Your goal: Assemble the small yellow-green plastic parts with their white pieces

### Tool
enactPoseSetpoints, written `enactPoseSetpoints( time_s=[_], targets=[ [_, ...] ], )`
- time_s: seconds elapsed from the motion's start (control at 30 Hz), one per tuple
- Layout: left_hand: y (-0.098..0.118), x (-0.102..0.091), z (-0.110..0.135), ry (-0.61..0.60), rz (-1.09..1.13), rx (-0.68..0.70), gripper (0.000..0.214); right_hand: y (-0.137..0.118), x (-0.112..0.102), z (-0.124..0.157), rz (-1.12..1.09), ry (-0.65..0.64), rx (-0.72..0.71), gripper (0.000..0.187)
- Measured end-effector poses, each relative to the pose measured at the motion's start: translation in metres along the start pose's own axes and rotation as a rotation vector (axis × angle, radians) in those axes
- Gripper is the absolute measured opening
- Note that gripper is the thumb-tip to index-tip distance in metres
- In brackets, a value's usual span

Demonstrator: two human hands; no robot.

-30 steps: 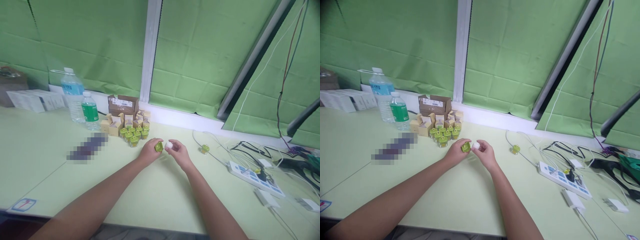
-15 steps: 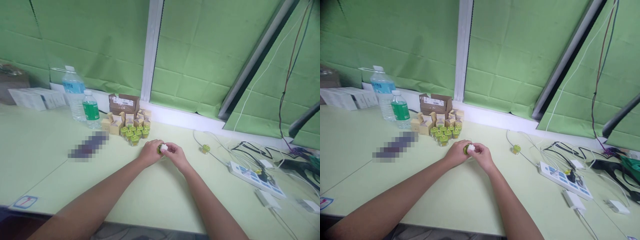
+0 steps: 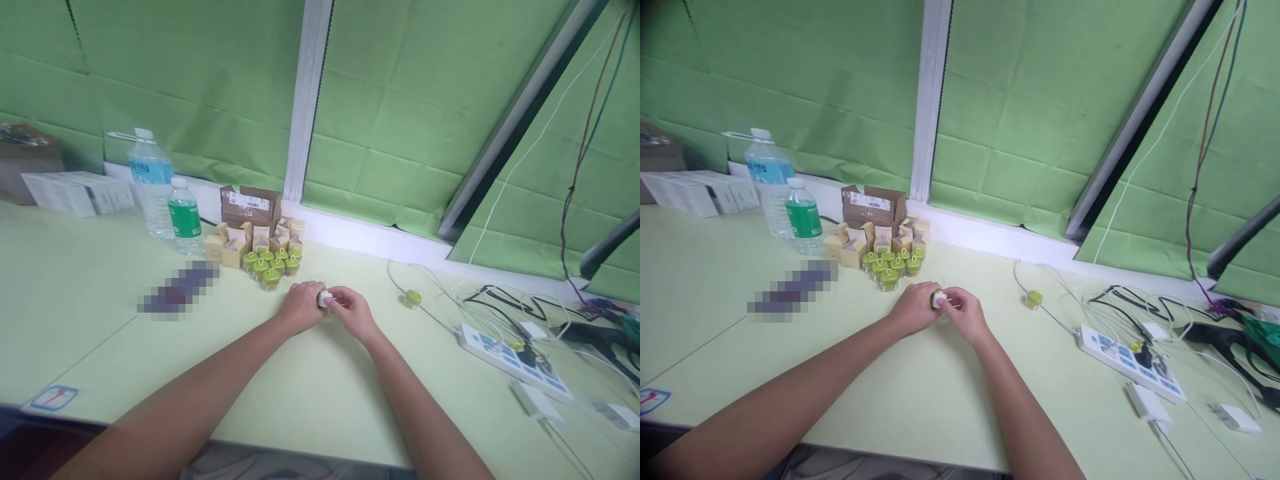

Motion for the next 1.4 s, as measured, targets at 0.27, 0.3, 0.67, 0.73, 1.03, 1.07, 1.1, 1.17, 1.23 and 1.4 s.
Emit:
enactPoseSetpoints(
  time_s=[0.27,0.3,0.67,0.73,1.03,1.07,1.1,1.17,1.23,1.4],
  targets=[
    [0.0,0.003,0.003,-0.057,0.035,-0.014,0.005,-0.014,0.002,0.005,0.093,-0.01,-0.117,0.022],
    [0.0,0.003,0.003,-0.059,0.047,-0.016,0.004,-0.017,0.003,0.006,0.115,-0.01,-0.142,0.021],
    [0.001,0.001,0.002,-0.052,0.085,-0.053,0.007,-0.023,0.0,0.006,0.118,0.032,-0.166,0.018],
    [0.002,0.001,0.003,-0.048,0.085,-0.045,0.006,-0.022,0.001,0.006,0.13,0.018,-0.177,0.018],
    [-0.001,0.003,0.004,-0.034,0.11,-0.039,0.006,-0.023,0.005,0.008,0.166,0.016,-0.192,0.018],
    [-0.002,0.004,0.004,-0.032,0.114,-0.039,0.006,-0.024,0.005,0.008,0.178,0.018,-0.194,0.018],
    [-0.002,0.004,0.005,-0.03,0.117,-0.04,0.006,-0.024,0.006,0.008,0.189,0.018,-0.194,0.018],
    [-0.004,0.005,0.005,-0.023,0.124,-0.044,0.007,-0.023,0.006,0.008,0.21,0.024,-0.193,0.018],
    [-0.004,0.006,0.006,-0.02,0.131,-0.041,0.007,-0.023,0.007,0.008,0.229,0.03,-0.197,0.018],
    [0.0,0.005,0.005,-0.023,0.14,-0.008,0.004,-0.025,0.007,0.009,0.266,0.033,-0.207,0.012]
  ],
)
Point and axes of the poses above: each hand's wrist, its own z-axis away from the middle knuckle, its own x-axis out of the palm, y = z × x, the point moved 9 cm from there along -z, towards the middle knuckle, and after that the axes turned 15 degrees about y, right-handed, at the moved point
